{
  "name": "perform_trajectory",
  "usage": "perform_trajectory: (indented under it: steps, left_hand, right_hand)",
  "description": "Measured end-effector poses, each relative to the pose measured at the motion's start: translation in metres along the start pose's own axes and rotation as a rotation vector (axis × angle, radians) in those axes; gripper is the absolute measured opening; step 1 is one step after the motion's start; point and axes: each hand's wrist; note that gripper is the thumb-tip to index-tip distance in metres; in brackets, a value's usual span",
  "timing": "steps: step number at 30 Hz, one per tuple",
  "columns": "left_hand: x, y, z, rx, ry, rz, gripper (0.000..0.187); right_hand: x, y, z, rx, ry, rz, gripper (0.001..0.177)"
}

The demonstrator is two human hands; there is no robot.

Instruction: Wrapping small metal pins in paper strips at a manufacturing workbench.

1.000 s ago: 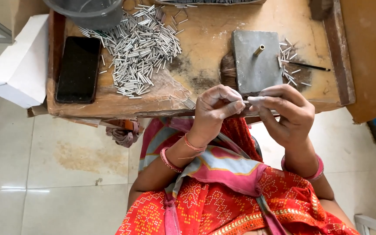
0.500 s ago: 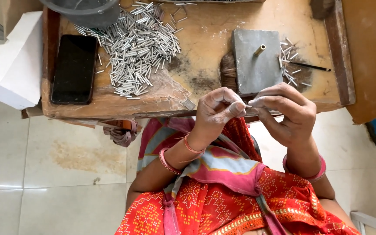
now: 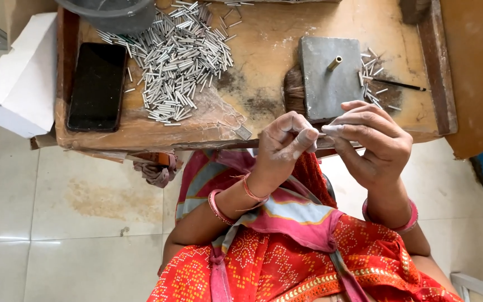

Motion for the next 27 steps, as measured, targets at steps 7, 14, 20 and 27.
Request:
perform_trajectory:
  steps: [7,14,20,27]
  left_hand:
    - [0.017,-0.007,-0.002,-0.092,-0.074,0.035,0.016]
    - [0.029,-0.001,0.005,0.257,-0.042,0.094,0.018]
    - [0.049,0.009,0.010,1.620,-0.395,-0.030,0.099]
    - [0.063,0.036,-0.017,1.871,-0.137,-0.120,0.114]
  right_hand:
    - [-0.010,-0.038,0.006,0.044,-0.030,0.117,0.015]
    - [-0.013,-0.046,0.034,-0.081,-0.030,0.231,0.015]
    - [-0.037,-0.016,0.096,-0.262,-0.166,0.258,0.003]
    - [-0.020,0.003,0.093,-0.570,-0.221,0.311,0.012]
Point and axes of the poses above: each hand's wrist, its own x-axis towards the middle knuckle, its own y-axis out of the back of the hand, z = x × y, and after that the axes turned 5 degrees about -x, right-handed
